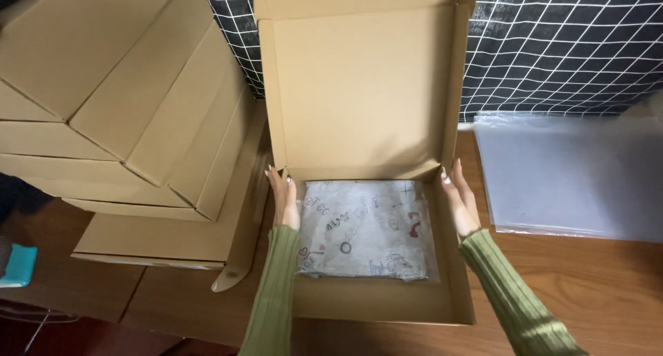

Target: The person opens a cardboard box and removes a plastic-wrapped garment. They unwrap the garment, unfold a gray t-shirt with colorful doodles, and place it on a hanger. The person then hangs the t-shirt on a clothing rack among other garments.

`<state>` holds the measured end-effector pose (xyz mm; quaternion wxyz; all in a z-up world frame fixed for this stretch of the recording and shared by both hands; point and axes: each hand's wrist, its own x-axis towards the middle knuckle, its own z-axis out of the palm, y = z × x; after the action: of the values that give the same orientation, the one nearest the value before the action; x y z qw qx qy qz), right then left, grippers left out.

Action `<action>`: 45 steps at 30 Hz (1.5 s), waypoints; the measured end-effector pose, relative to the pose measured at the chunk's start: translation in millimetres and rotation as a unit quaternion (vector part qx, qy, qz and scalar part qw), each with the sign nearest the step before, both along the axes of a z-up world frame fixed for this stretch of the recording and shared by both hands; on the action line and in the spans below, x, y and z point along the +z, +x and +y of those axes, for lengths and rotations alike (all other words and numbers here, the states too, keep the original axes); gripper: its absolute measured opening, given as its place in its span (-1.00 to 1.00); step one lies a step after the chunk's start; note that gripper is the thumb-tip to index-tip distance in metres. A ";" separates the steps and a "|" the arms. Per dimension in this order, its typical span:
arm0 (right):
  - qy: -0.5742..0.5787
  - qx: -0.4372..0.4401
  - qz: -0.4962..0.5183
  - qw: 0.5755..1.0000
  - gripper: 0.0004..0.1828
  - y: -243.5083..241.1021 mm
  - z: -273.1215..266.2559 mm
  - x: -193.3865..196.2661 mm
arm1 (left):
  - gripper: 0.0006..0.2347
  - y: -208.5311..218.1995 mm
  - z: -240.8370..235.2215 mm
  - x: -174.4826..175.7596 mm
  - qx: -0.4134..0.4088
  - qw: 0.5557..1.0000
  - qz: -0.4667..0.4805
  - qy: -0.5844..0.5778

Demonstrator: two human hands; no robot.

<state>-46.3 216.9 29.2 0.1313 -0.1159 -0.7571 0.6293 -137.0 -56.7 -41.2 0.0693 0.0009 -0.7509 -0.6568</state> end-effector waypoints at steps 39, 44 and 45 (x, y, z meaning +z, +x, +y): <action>0.087 -0.029 -0.247 0.965 -0.40 -8.7 -2.5 -119.2 | -0.52 49.0 12.8 -31.0 -0.015 0.859 -0.321 -0.400; 0.182 -0.033 -0.244 0.952 -0.52 -9.5 0.5 -137.7 | -0.57 45.0 16.1 -56.4 0.013 0.855 -0.303 -0.420; 0.190 -0.039 -0.233 0.953 -0.52 -13.6 6.6 -150.5 | -0.57 41.8 15.5 -67.0 0.022 0.862 -0.293 -0.413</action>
<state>-59.9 223.5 -121.3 -0.0053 -0.2616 -0.8671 0.4239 -95.2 -41.2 -108.2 -0.1455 0.1815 -0.9389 -0.2538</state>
